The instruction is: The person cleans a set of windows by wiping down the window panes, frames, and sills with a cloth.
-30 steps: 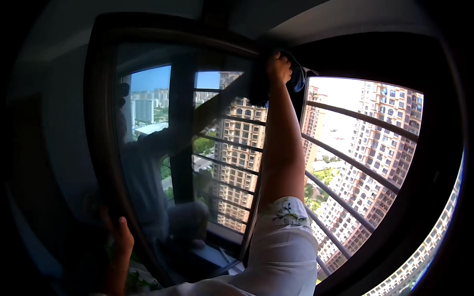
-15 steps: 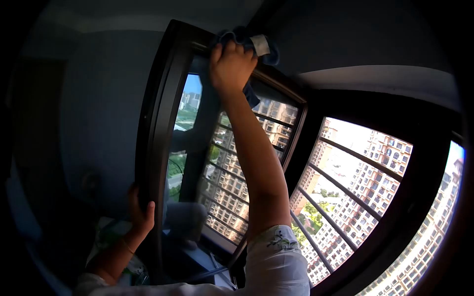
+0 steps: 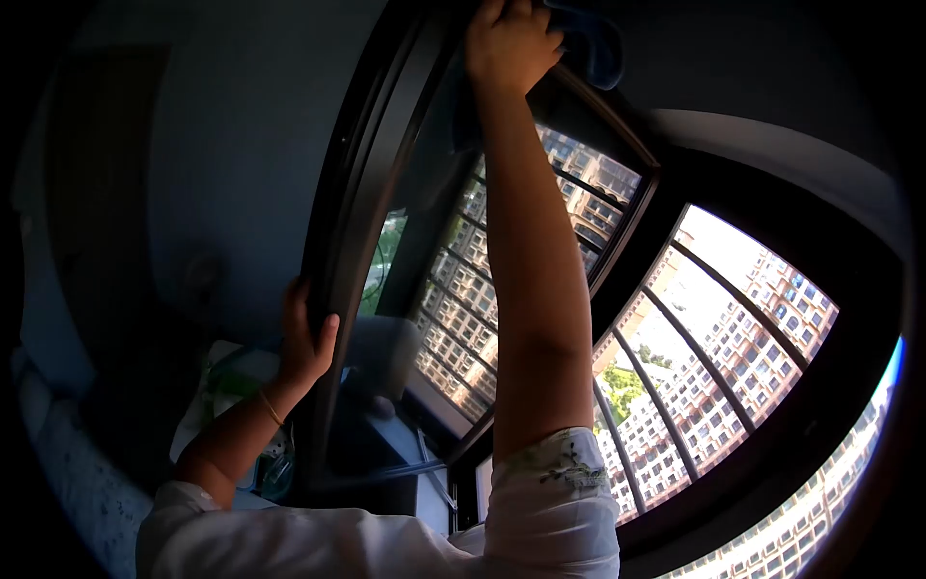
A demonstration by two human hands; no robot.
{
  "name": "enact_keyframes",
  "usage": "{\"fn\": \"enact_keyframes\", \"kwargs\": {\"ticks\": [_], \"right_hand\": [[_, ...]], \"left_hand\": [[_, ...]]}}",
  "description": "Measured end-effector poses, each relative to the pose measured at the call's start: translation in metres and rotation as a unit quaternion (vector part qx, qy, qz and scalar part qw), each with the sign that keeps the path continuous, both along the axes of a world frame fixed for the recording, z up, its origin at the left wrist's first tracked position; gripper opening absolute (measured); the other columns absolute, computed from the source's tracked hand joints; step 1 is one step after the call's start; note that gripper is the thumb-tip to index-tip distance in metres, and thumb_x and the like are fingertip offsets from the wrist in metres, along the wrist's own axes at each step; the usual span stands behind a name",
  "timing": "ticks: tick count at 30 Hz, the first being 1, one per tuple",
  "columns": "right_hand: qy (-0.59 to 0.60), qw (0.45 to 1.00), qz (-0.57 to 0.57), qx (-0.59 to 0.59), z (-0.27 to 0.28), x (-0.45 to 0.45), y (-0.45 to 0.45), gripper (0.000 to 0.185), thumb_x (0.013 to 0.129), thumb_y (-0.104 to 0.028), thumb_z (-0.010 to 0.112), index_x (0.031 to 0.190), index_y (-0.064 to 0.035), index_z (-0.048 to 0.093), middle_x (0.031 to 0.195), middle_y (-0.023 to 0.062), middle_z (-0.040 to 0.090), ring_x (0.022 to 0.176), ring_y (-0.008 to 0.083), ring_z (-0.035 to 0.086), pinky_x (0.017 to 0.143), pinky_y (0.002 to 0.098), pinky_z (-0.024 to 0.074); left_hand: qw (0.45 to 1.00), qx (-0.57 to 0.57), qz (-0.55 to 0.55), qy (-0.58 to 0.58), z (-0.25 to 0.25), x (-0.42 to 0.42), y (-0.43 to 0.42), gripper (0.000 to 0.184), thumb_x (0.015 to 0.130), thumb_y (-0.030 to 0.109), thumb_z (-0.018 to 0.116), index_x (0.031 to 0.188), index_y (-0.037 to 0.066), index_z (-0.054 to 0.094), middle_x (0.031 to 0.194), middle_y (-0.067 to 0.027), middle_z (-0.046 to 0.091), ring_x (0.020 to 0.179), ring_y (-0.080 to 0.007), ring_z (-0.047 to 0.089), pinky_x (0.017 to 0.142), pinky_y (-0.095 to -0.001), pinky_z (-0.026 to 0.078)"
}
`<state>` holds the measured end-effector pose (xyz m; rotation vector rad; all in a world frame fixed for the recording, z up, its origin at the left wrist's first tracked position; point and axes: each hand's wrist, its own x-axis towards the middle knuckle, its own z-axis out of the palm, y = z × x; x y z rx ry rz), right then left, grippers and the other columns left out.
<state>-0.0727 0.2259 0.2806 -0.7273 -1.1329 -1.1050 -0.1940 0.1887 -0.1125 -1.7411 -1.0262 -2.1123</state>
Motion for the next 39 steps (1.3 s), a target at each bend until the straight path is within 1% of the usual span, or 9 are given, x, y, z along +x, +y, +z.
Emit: {"fn": "enact_keyframes", "kwargs": {"ticks": [2,5,10,14,17,22,24,31,39], "right_hand": [[-0.097,0.985,0.088,0.111,-0.044,-0.019,0.004,0.036,0.090,-0.034,0.049,0.109,-0.0053,0.061,0.101,0.0187,0.064,0.090,0.0370,0.058,0.079,0.0474,0.0463],[-0.191,0.945,0.175,-0.197,-0.154,-0.027,-0.032,0.016,0.088,-0.018,0.054,0.086,-0.0020,0.058,0.086,0.0208,0.059,0.077,0.0394,0.057,0.071,0.0467,0.0465],[-0.318,0.870,0.188,-0.327,-0.302,-0.004,-0.054,0.045,0.084,-0.025,0.055,0.125,-0.0042,0.054,0.135,0.0278,0.043,0.129,0.0477,0.034,0.112,0.0551,0.0183],[-0.334,0.908,0.134,-0.216,-0.232,-0.009,-0.039,0.044,0.085,-0.028,0.058,0.120,-0.0015,0.054,0.130,0.0293,0.043,0.126,0.0499,0.033,0.112,0.0523,0.0172],[-0.177,0.943,0.105,-0.260,-0.115,-0.039,-0.049,0.036,0.089,-0.034,0.053,0.104,-0.0027,0.063,0.106,0.0215,0.061,0.090,0.0369,0.064,0.071,0.0408,0.0550],[-0.206,0.918,0.016,-0.338,-0.034,-0.051,-0.073,0.039,0.086,-0.031,0.053,0.107,-0.0004,0.061,0.123,0.0252,0.054,0.115,0.0425,0.049,0.100,0.0498,0.0366],[-0.264,0.951,-0.137,-0.092,-0.075,-0.045,-0.059,0.033,0.085,-0.033,0.053,0.092,-0.0079,0.072,0.095,0.0093,0.069,0.118,0.0316,0.051,0.109,0.0520,0.0275],[-0.538,0.825,0.020,-0.170,-0.206,-0.013,-0.025,0.035,0.082,-0.036,0.051,0.087,-0.0109,0.074,0.098,0.0050,0.068,0.130,0.0380,0.036,0.113,0.0589,0.0136],[-0.207,0.970,0.122,-0.041,-0.044,0.025,0.009,0.049,0.087,-0.041,0.043,0.111,-0.0038,0.063,0.127,0.0233,0.052,0.136,0.0477,0.020,0.111,0.0609,0.0134]], "left_hand": [[1.000,0.002,0.001,0.001,-0.001,0.001,0.002,0.070,0.090,0.050,0.049,0.131,-0.005,0.038,0.123,-0.0303,0.042,0.111,-0.0437,0.045,0.096,-0.0494,0.037],[1.000,0.002,0.005,-0.005,-0.002,0.001,0.003,0.068,0.091,0.049,0.049,0.130,-0.006,0.039,0.124,-0.0306,0.041,0.112,-0.0443,0.045,0.096,-0.0501,0.036],[0.999,-0.006,-0.042,0.029,-0.003,-0.001,-0.001,0.066,0.090,0.045,0.052,0.130,-0.006,0.038,0.126,-0.0310,0.039,0.114,-0.0455,0.043,0.098,-0.0514,0.035],[1.000,-0.002,0.018,0.011,-0.010,0.002,0.008,0.065,0.088,0.042,0.055,0.130,-0.004,0.038,0.126,-0.0302,0.038,0.115,-0.0455,0.042,0.097,-0.0508,0.036],[1.000,-0.015,0.000,0.009,-0.003,0.000,0.004,0.067,0.089,0.044,0.054,0.132,-0.004,0.036,0.127,-0.0294,0.038,0.115,-0.0438,0.043,0.097,-0.0502,0.036],[0.999,0.006,-0.043,-0.008,-0.003,0.002,0.010,0.072,0.090,0.050,0.051,0.133,-0.005,0.034,0.128,-0.0285,0.038,0.115,-0.0409,0.044,0.098,-0.0494,0.036],[0.998,0.022,-0.052,-0.024,-0.009,0.002,0.014,0.075,0.089,0.052,0.051,0.134,-0.005,0.033,0.128,-0.0276,0.039,0.115,-0.0397,0.044,0.098,-0.0484,0.036],[0.999,-0.012,-0.052,-0.012,0.002,0.001,0.008,0.084,0.089,0.055,0.051,0.142,-0.003,0.024,0.131,-0.0260,0.037,0.120,-0.0390,0.041,0.101,-0.0484,0.033],[0.997,-0.016,-0.067,-0.018,-0.006,0.000,0.011,0.082,0.091,0.055,0.048,0.143,-0.003,0.023,0.131,-0.0227,0.036,0.121,-0.0352,0.039,0.101,-0.0468,0.032]]}}
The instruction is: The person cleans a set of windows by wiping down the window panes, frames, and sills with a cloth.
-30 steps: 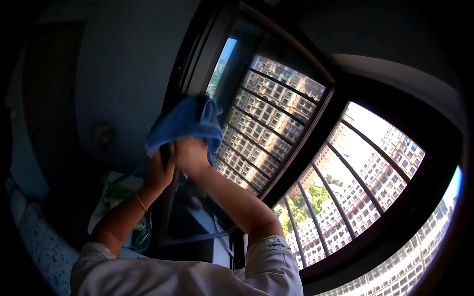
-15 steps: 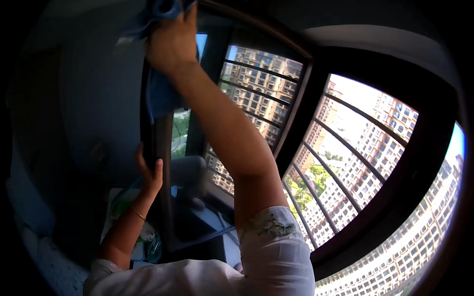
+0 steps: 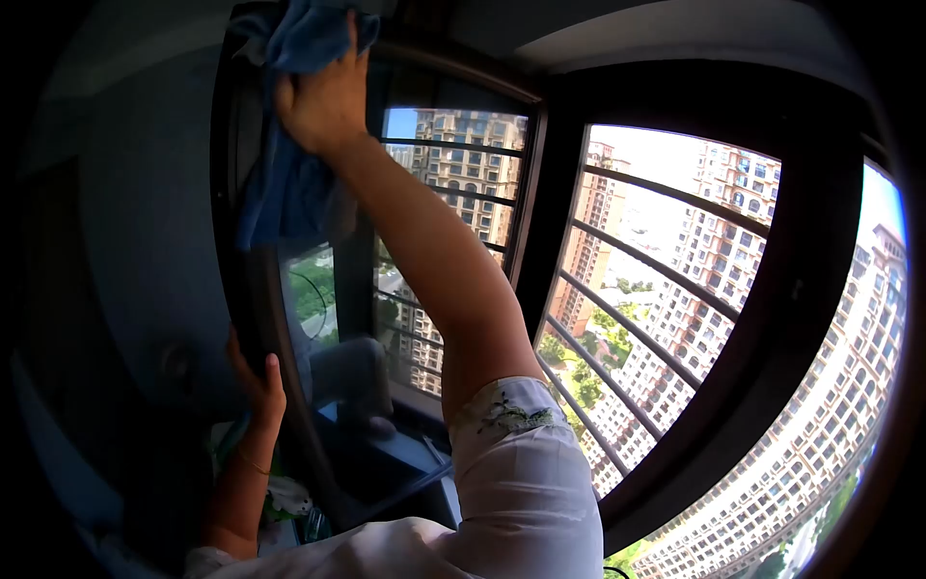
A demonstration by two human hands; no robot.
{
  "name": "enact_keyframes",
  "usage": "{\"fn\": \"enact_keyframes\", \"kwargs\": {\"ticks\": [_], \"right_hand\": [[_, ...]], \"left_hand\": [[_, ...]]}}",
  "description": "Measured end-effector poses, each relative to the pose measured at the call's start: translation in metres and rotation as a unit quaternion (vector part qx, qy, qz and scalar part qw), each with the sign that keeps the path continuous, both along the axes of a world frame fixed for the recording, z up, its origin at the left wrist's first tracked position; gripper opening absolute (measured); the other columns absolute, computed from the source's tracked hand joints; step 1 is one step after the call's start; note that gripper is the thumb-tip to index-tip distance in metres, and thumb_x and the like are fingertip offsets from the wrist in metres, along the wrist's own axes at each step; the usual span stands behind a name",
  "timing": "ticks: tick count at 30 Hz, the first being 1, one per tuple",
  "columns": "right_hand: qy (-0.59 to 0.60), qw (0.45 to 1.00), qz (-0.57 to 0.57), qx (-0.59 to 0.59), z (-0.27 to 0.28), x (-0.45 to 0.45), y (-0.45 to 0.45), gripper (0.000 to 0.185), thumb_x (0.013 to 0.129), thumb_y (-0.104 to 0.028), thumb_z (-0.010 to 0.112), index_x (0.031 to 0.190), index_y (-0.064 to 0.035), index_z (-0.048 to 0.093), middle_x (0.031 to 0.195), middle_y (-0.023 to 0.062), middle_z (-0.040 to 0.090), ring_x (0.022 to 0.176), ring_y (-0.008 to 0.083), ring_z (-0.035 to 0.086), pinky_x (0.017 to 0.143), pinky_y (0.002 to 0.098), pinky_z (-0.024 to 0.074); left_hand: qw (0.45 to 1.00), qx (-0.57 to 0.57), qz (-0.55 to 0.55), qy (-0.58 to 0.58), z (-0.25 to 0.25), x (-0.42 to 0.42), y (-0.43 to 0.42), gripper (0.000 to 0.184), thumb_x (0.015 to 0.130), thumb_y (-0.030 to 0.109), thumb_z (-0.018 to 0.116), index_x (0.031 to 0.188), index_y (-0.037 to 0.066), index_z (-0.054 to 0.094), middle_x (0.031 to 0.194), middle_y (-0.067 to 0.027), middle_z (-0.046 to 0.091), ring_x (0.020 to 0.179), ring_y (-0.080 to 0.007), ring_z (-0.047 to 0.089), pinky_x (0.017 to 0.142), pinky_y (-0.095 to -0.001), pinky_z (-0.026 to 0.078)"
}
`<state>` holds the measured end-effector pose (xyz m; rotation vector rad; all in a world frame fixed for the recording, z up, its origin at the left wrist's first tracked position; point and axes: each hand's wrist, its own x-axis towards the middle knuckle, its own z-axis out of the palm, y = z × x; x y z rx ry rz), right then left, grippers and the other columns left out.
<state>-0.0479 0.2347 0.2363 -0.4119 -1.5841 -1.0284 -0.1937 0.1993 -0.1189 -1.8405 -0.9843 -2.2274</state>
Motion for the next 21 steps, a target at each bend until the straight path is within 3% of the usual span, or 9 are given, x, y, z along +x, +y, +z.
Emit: {"fn": "enact_keyframes", "kwargs": {"ticks": [1,2,3,4,6,8,13,16,21], "right_hand": [[0.063,0.991,0.028,0.115,0.016,0.008,0.004,0.054,0.088,-0.042,0.041,0.118,-0.0011,0.059,0.129,0.0277,0.049,0.133,0.0487,0.025,0.111,0.0602,0.0146],[0.060,0.953,-0.145,0.260,0.034,0.031,0.022,0.044,0.086,-0.030,0.052,0.118,-0.0005,0.056,0.127,0.0257,0.050,0.122,0.0444,0.041,0.106,0.0539,0.0277],[0.085,0.992,-0.052,0.083,0.034,0.042,0.012,0.047,0.085,-0.030,0.052,0.123,-0.0016,0.054,0.129,0.0258,0.048,0.126,0.0440,0.037,0.109,0.0542,0.0220],[0.105,0.981,-0.067,0.149,0.039,0.056,0.015,0.043,0.086,-0.024,0.051,0.122,-0.0012,0.054,0.128,0.0261,0.048,0.122,0.0454,0.040,0.106,0.0522,0.0270],[0.180,0.975,-0.121,-0.057,0.046,0.098,0.035,0.057,0.090,-0.043,0.038,0.125,-0.0013,0.055,0.133,0.0273,0.046,0.131,0.0486,0.028,0.111,0.0577,0.0157],[0.283,0.932,-0.219,-0.055,0.051,0.156,0.072,0.061,0.093,-0.049,0.030,0.128,-0.0030,0.051,0.127,0.0264,0.051,0.118,0.0469,0.044,0.104,0.0530,0.0291],[0.431,0.850,-0.172,-0.248,0.008,0.301,0.116,0.072,0.093,-0.059,0.023,0.141,-0.0094,0.039,0.142,0.0204,0.040,0.135,0.0418,0.029,0.112,0.0491,0.0155],[0.462,0.841,-0.220,-0.177,-0.044,0.327,0.131,0.072,0.092,-0.060,0.025,0.125,-0.0026,0.054,0.129,0.0225,0.052,0.116,0.0406,0.052,0.094,0.0519,0.0412],[0.515,0.771,-0.205,-0.314,-0.158,0.332,0.099,0.074,0.093,-0.061,0.024,0.108,0.0016,0.060,0.104,0.0266,0.064,0.100,0.0447,0.059,0.085,0.0494,0.0462]], "left_hand": [[1.000,-0.002,0.005,0.002,-0.001,-0.001,0.001,0.082,0.091,0.055,0.048,0.143,-0.004,0.023,0.131,-0.0229,0.036,0.122,-0.0354,0.039,0.102,-0.0466,0.032],[1.000,-0.001,0.003,0.000,0.000,0.000,0.001,0.082,0.091,0.055,0.048,0.143,-0.004,0.023,0.132,-0.0230,0.035,0.122,-0.0354,0.039,0.102,-0.0463,0.031],[1.000,0.000,0.001,-0.003,0.001,0.000,-0.001,0.083,0.090,0.055,0.049,0.143,-0.004,0.023,0.133,-0.0232,0.035,0.123,-0.0355,0.039,0.102,-0.0461,0.031],[1.000,0.001,-0.002,-0.005,0.001,0.000,-0.001,0.083,0.090,0.055,0.049,0.143,-0.004,0.024,0.133,-0.0233,0.035,0.123,-0.0356,0.038,0.102,-0.0458,0.031],[1.000,0.001,-0.009,-0.009,0.000,-0.001,-0.001,0.083,0.091,0.055,0.048,0.142,-0.004,0.024,0.135,-0.0237,0.034,0.125,-0.0356,0.038,0.103,-0.0456,0.031],[1.000,0.003,-0.011,-0.009,0.001,0.000,0.001,0.082,0.091,0.055,0.048,0.142,-0.004,0.024,0.136,-0.0238,0.034,0.125,-0.0354,0.038,0.103,-0.0457,0.031],[0.999,0.010,-0.033,-0.007,0.002,0.000,0.001,0.079,0.092,0.053,0.047,0.142,-0.004,0.024,0.136,-0.0235,0.035,0.125,-0.0349,0.038,0.103,-0.0465,0.031],[1.000,-0.003,-0.029,-0.007,-0.001,-0.001,0.002,0.079,0.092,0.053,0.047,0.141,-0.005,0.025,0.135,-0.0236,0.035,0.125,-0.0350,0.038,0.104,-0.0469,0.030],[1.000,-0.018,0.002,-0.007,-0.002,-0.001,-0.003,0.079,0.091,0.051,0.049,0.140,-0.006,0.026,0.136,-0.0251,0.035,0.125,-0.0366,0.038,0.105,-0.0464,0.030]]}}
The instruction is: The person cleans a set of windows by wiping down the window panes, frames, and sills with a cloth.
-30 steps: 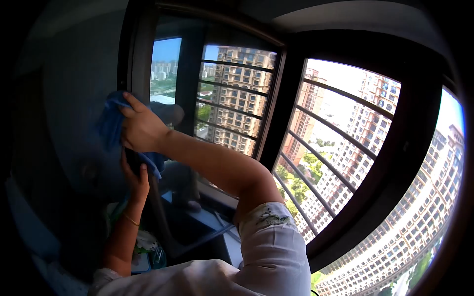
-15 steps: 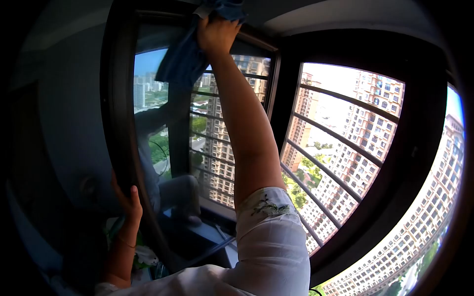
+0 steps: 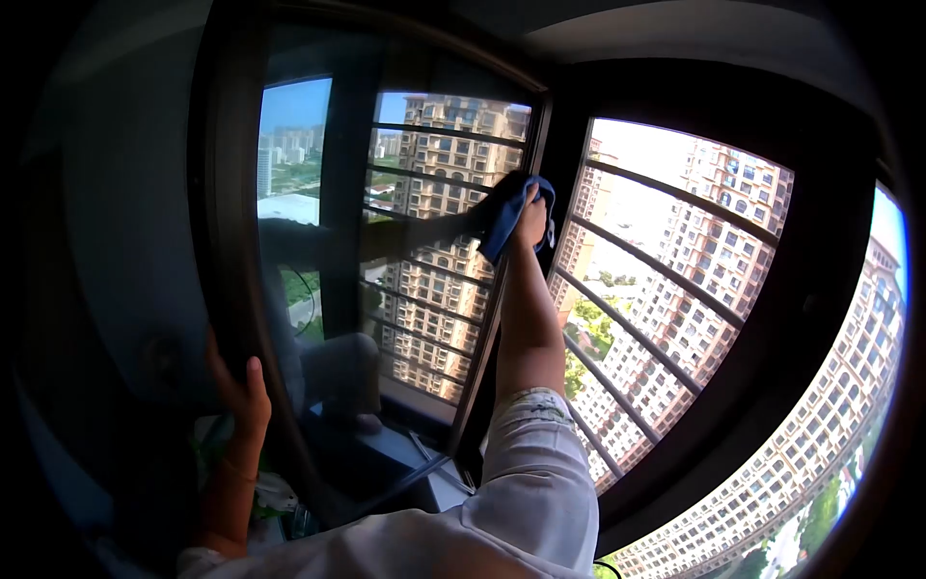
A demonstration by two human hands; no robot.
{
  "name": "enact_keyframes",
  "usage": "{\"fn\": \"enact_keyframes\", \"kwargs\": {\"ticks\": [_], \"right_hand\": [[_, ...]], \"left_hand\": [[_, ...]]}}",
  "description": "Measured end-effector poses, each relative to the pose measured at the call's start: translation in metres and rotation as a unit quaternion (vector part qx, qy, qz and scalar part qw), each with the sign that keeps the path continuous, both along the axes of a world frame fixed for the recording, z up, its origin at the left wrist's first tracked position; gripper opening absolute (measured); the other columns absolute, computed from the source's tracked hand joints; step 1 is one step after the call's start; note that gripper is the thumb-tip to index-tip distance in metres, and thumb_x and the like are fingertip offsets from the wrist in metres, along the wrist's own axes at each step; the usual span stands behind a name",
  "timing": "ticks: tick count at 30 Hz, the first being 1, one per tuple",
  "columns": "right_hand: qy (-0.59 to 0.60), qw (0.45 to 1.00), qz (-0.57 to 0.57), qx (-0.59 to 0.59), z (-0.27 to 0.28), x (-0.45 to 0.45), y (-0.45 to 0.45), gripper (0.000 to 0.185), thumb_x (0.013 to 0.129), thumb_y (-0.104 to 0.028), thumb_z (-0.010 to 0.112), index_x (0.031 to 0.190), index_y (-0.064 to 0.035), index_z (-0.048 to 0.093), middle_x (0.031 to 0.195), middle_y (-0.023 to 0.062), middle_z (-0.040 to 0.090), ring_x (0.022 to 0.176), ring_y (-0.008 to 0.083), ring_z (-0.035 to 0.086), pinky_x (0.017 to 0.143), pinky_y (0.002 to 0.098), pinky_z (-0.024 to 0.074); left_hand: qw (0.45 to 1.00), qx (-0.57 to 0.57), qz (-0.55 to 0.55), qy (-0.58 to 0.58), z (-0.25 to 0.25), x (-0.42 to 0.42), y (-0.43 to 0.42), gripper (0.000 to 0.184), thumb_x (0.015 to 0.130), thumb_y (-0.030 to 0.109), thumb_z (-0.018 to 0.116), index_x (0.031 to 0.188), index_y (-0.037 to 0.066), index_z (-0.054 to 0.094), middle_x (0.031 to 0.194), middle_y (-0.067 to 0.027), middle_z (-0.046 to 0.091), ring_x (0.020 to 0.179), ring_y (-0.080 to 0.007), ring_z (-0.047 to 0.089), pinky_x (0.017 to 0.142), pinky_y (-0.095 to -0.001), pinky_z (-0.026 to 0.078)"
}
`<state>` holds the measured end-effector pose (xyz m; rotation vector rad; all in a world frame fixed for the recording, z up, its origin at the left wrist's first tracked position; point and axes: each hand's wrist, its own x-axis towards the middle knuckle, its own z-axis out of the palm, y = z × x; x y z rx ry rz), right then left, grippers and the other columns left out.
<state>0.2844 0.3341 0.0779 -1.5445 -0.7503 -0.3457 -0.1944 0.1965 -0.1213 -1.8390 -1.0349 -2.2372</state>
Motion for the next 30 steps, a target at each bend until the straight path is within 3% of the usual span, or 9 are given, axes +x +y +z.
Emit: {"fn": "enact_keyframes", "kwargs": {"ticks": [5,8,9,15,20,22,25,27,30], "right_hand": [[0.125,0.992,-0.028,0.009,-0.168,0.022,0.045,0.070,0.095,-0.055,0.027,0.103,0.0051,0.063,0.104,0.0287,0.063,0.096,0.0441,0.061,0.084,0.0504,0.0470],[0.141,0.988,0.052,0.038,-0.114,-0.008,0.024,0.070,0.094,-0.054,0.030,0.104,0.0076,0.062,0.105,0.0302,0.062,0.097,0.0442,0.062,0.085,0.0498,0.0472],[0.179,0.984,-0.015,0.015,-0.059,-0.051,-0.008,0.069,0.093,-0.055,0.032,0.104,0.0053,0.063,0.105,0.0283,0.063,0.096,0.0447,0.062,0.085,0.0504,0.0467],[-0.151,0.984,-0.001,0.098,0.105,-0.182,-0.034,0.064,0.094,-0.052,0.033,0.112,0.0030,0.059,0.116,0.0255,0.057,0.105,0.0468,0.053,0.095,0.0532,0.0371],[-0.387,0.903,0.163,0.090,0.072,-0.313,-0.110,0.048,0.093,-0.039,0.043,0.110,0.0033,0.058,0.118,0.0288,0.053,0.107,0.0470,0.051,0.100,0.0561,0.0303],[-0.550,0.776,0.073,0.300,0.031,-0.340,-0.125,0.042,0.091,-0.034,0.045,0.106,0.0022,0.058,0.115,0.0287,0.052,0.113,0.0467,0.046,0.101,0.0586,0.0276],[-0.552,0.719,0.289,0.309,0.038,-0.309,-0.117,0.038,0.089,-0.033,0.046,0.105,-0.0004,0.057,0.115,0.0289,0.051,0.119,0.0457,0.041,0.104,0.0593,0.0240],[-0.532,0.810,0.162,0.186,0.060,-0.269,-0.092,0.040,0.089,-0.033,0.046,0.105,0.0000,0.059,0.117,0.0280,0.052,0.120,0.0439,0.041,0.106,0.0582,0.0226],[-0.276,0.955,0.060,0.091,0.096,-0.186,-0.058,0.054,0.094,-0.041,0.036,0.108,0.0047,0.060,0.113,0.0284,0.057,0.115,0.0441,0.045,0.107,0.0504,0.0259]], "left_hand": [[1.000,-0.010,-0.004,0.009,0.005,-0.004,-0.005,0.080,0.091,0.051,0.050,0.140,-0.007,0.027,0.135,-0.0270,0.037,0.125,-0.0384,0.038,0.104,-0.0466,0.030],[1.000,0.003,0.014,0.015,0.004,-0.004,0.000,0.081,0.090,0.051,0.052,0.140,-0.008,0.027,0.133,-0.0276,0.038,0.123,-0.0391,0.041,0.103,-0.0474,0.032],[1.000,0.010,0.010,0.009,0.004,-0.004,0.000,0.080,0.090,0.050,0.052,0.140,-0.008,0.027,0.133,-0.0276,0.038,0.122,-0.0393,0.041,0.102,-0.0474,0.033],[1.000,0.016,0.016,0.010,0.005,-0.001,0.001,0.075,0.092,0.049,0.049,0.141,-0.005,0.028,0.133,-0.0244,0.038,0.121,-0.0364,0.041,0.102,-0.0455,0.032],[0.999,0.010,0.026,0.023,0.006,-0.003,-0.003,0.078,0.090,0.045,0.053,0.141,-0.007,0.025,0.132,-0.0271,0.037,0.121,-0.0386,0.041,0.101,-0.0474,0.034],[0.999,0.026,0.020,0.022,0.007,-0.002,0.001,0.078,0.090,0.046,0.053,0.141,-0.007,0.025,0.132,-0.0269,0.038,0.121,-0.0384,0.041,0.101,-0.0475,0.033],[0.999,0.033,-0.025,-0.002,0.006,-0.001,0.003,0.076,0.092,0.050,0.049,0.141,-0.004,0.028,0.136,-0.0236,0.037,0.125,-0.0354,0.039,0.104,-0.0451,0.030],[1.000,0.020,-0.018,0.002,0.007,-0.002,0.004,0.076,0.092,0.049,0.049,0.141,-0.004,0.027,0.136,-0.0233,0.036,0.126,-0.0350,0.038,0.104,-0.0451,0.030],[1.000,0.017,0.016,0.013,0.008,-0.001,0.001,0.075,0.092,0.048,0.049,0.142,-0.005,0.027,0.137,-0.0234,0.036,0.126,-0.0349,0.038,0.104,-0.0449,0.030]]}}
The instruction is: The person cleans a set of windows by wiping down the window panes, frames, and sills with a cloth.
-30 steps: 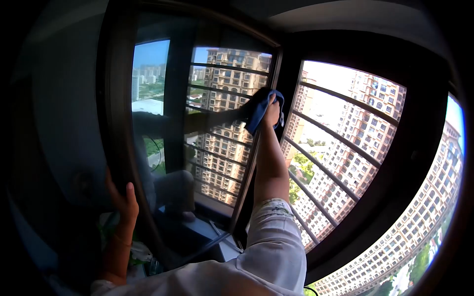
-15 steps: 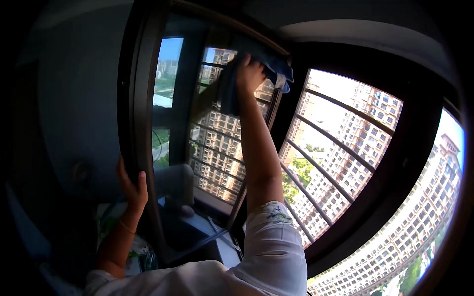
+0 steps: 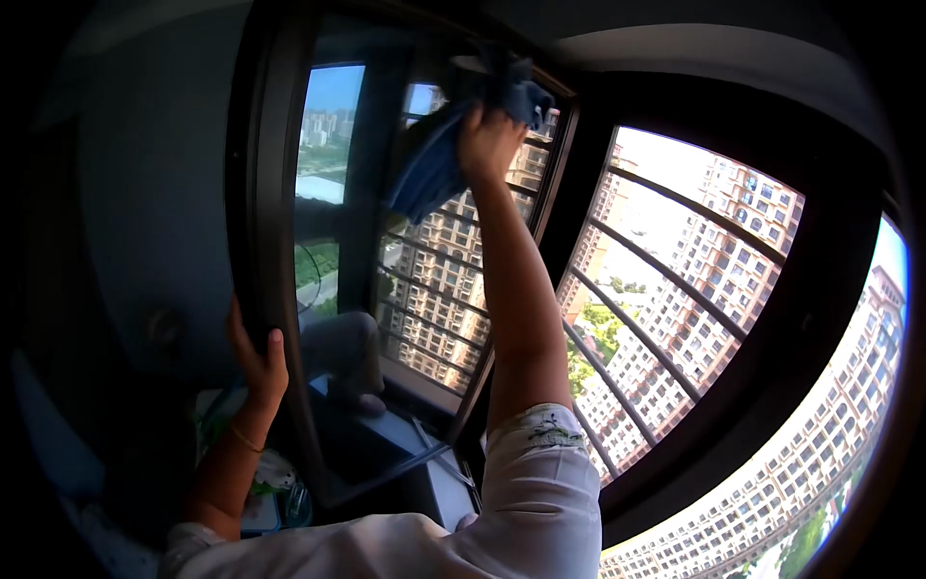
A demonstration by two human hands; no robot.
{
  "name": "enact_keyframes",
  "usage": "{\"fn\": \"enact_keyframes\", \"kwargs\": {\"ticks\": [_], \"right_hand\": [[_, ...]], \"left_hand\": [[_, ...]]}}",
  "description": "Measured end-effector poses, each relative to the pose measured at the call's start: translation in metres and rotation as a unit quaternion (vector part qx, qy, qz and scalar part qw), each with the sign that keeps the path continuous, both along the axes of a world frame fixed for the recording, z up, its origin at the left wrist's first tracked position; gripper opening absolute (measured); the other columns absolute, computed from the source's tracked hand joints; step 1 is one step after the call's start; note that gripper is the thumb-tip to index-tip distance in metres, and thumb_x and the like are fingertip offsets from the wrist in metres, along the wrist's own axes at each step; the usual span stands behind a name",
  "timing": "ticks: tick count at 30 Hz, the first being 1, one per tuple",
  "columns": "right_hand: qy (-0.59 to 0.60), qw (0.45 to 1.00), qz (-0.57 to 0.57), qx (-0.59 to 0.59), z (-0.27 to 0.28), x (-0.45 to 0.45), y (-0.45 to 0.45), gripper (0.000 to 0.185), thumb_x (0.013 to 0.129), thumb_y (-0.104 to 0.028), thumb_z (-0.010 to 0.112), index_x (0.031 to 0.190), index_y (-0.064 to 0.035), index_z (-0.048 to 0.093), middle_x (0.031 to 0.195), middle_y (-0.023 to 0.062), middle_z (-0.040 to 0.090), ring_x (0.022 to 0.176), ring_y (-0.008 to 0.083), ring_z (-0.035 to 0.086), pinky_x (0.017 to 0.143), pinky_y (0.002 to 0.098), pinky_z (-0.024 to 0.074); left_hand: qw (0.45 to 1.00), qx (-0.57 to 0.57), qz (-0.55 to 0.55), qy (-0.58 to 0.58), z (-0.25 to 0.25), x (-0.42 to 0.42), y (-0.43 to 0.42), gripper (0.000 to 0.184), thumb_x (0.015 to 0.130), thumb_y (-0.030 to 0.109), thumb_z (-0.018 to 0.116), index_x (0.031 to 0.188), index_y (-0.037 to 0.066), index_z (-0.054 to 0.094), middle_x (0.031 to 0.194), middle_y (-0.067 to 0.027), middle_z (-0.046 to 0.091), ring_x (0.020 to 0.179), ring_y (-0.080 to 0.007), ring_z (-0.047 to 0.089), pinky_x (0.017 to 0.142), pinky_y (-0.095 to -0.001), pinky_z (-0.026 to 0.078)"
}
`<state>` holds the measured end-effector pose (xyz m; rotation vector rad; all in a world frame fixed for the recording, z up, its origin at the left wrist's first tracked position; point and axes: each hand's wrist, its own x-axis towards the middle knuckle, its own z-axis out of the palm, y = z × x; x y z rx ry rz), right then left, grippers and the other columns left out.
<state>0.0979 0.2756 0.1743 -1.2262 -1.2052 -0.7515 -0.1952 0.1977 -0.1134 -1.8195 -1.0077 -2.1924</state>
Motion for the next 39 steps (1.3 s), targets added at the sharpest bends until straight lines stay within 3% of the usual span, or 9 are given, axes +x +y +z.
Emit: {"fn": "enact_keyframes", "kwargs": {"ticks": [4,9,14,20,23,27,30,33,39], "right_hand": [[0.173,0.985,-0.016,-0.019,-0.067,0.104,0.063,0.066,0.096,-0.050,0.029,0.139,-0.0011,0.036,0.146,0.0203,0.034,0.125,0.0416,0.042,0.104,0.0487,0.0306],[0.421,0.900,-0.026,-0.110,-0.159,0.051,0.035,0.061,0.094,-0.052,0.032,0.113,0.0016,0.054,0.123,0.0237,0.049,0.101,0.0484,0.055,0.088,0.0554,0.0425],[0.151,0.984,0.034,-0.083,-0.257,0.000,-0.021,0.037,0.089,-0.028,0.055,0.111,0.0019,0.052,0.113,0.0264,0.053,0.103,0.0440,0.054,0.086,0.0478,0.0437],[-0.194,0.658,0.203,-0.699,-0.209,0.025,-0.113,0.047,0.088,-0.037,0.060,0.120,-0.0023,0.055,0.107,0.0157,0.063,0.103,0.0241,0.057,0.090,0.0359,0.0443],[-0.016,0.595,0.276,-0.755,-0.182,0.005,-0.137,0.049,0.092,-0.039,0.059,0.125,-0.0040,0.054,0.115,0.0120,0.061,0.112,0.0208,0.053,0.100,0.0340,0.0404],[0.364,0.584,0.609,-0.394,-0.117,0.001,-0.127,0.033,0.097,-0.029,0.052,0.108,0.0021,0.056,0.101,0.0143,0.065,0.089,0.0222,0.066,0.081,0.0372,0.0564],[0.331,0.709,0.616,-0.094,-0.104,-0.020,-0.112,0.044,0.098,-0.037,0.046,0.117,0.0016,0.051,0.110,0.0178,0.061,0.098,0.0266,0.063,0.088,0.0359,0.0514],[0.165,0.930,0.324,-0.046,-0.150,-0.071,-0.087,0.043,0.096,-0.037,0.051,0.117,0.0013,0.049,0.134,0.0283,0.038,0.119,0.0407,0.046,0.098,0.0456,0.0378],[-0.215,0.961,0.172,-0.012,-0.231,-0.153,-0.092,0.059,0.078,-0.024,0.071,0.130,-0.0066,0.048,0.139,0.0257,0.038,0.122,0.0474,0.041,0.099,0.0476,0.0371]], "left_hand": [[1.000,-0.019,0.016,0.001,0.000,-0.001,-0.005,0.075,0.092,0.047,0.050,0.141,-0.005,0.027,0.136,-0.0242,0.036,0.126,-0.0356,0.038,0.104,-0.0444,0.031],[1.000,-0.016,0.008,-0.002,0.003,-0.003,-0.007,0.075,0.091,0.045,0.053,0.139,-0.007,0.029,0.134,-0.0274,0.037,0.123,-0.0391,0.040,0.103,-0.0466,0.033],[1.000,-0.013,0.002,-0.009,0.000,-0.001,-0.004,0.076,0.089,0.044,0.055,0.139,-0.007,0.028,0.134,-0.0294,0.037,0.124,-0.0419,0.039,0.103,-0.0478,0.033],[1.000,-0.018,0.019,-0.001,0.003,0.001,-0.007,0.075,0.090,0.043,0.055,0.139,-0.007,0.029,0.132,-0.0278,0.039,0.122,-0.0402,0.042,0.103,-0.0455,0.034],[0.999,-0.024,0.021,0.009,0.002,-0.001,-0.008,0.077,0.089,0.044,0.056,0.139,-0.007,0.028,0.132,-0.0296,0.037,0.122,-0.0428,0.040,0.103,-0.0483,0.034],[1.000,-0.011,0.010,0.000,0.002,0.000,-0.006,0.077,0.089,0.045,0.056,0.139,-0.007,0.028,0.131,-0.0292,0.038,0.120,-0.0428,0.041,0.102,-0.0484,0.034],[1.000,-0.001,0.014,0.008,0.002,-0.002,-0.006,0.078,0.088,0.045,0.057,0.139,-0.007,0.028,0.129,-0.0288,0.039,0.119,-0.0422,0.042,0.101,-0.0482,0.035],[1.000,0.016,0.021,0.014,0.003,-0.004,0.000,0.078,0.088,0.044,0.057,0.139,-0.007,0.028,0.128,-0.0283,0.039,0.118,-0.0413,0.043,0.100,-0.0478,0.036],[1.000,0.017,0.005,0.006,0.002,-0.003,-0.002,0.077,0.088,0.043,0.058,0.139,-0.007,0.028,0.129,-0.0278,0.039,0.118,-0.0409,0.043,0.100,-0.0472,0.036]]}}
